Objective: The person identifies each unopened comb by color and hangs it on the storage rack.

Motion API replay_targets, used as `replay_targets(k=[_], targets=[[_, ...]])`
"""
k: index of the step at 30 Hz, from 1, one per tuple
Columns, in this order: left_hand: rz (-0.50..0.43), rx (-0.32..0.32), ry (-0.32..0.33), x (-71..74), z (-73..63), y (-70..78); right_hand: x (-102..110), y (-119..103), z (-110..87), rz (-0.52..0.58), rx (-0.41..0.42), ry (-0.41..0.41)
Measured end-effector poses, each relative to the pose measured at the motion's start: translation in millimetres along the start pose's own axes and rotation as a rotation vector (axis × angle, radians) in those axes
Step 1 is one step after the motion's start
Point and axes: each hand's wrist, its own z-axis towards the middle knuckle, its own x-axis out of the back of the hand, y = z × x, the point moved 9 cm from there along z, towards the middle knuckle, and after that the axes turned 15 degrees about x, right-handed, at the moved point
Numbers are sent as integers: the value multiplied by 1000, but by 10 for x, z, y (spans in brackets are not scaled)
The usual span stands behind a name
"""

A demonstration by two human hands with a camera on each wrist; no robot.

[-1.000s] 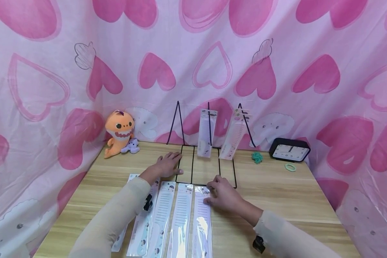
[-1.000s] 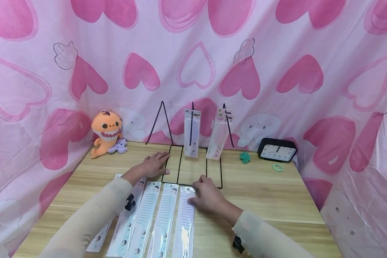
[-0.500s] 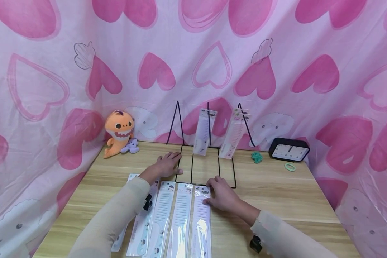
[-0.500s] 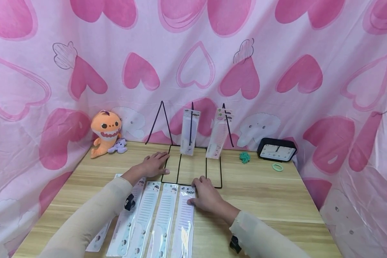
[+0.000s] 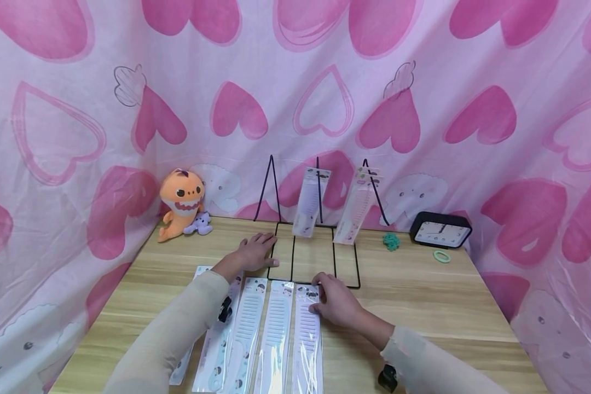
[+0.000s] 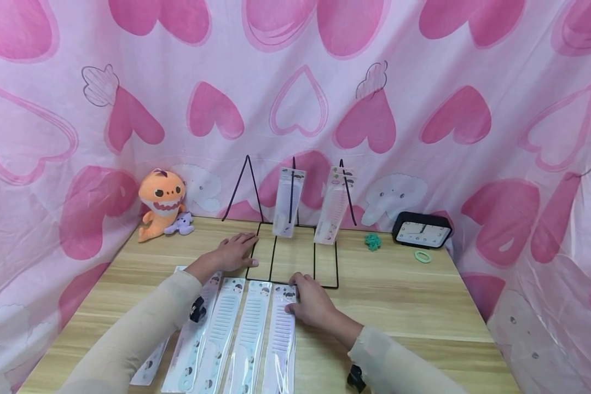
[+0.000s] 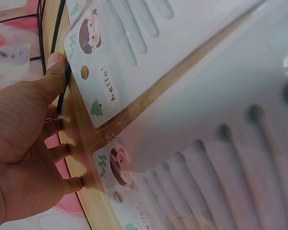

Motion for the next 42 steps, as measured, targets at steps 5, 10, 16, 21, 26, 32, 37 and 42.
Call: replay_targets(k=[5, 10, 16, 21, 26, 32, 37, 42], targets=[[-7, -11, 7, 116, -193, 108, 20, -12, 3, 45, -28, -17], [-9, -17, 11, 116, -186, 108, 65, -33, 6, 88, -36, -6], [-13, -17, 12, 41, -79, 42, 163, -94, 6, 149, -34, 54], [-11, -9, 16, -23, 22, -24, 265, -143, 16, 220, -32, 112], [-18, 10, -5, -48, 66, -52, 353, -161, 17, 295, -28, 169], [-29, 17, -9, -44, 60, -44, 559, -263, 12, 322, 52, 251], [-25, 10, -10, -41, 52, -38, 807, -414, -12, 243, 195, 351], [-17, -6, -4, 0, -32, 1, 1044, -576, -64, 191, 316, 441]])
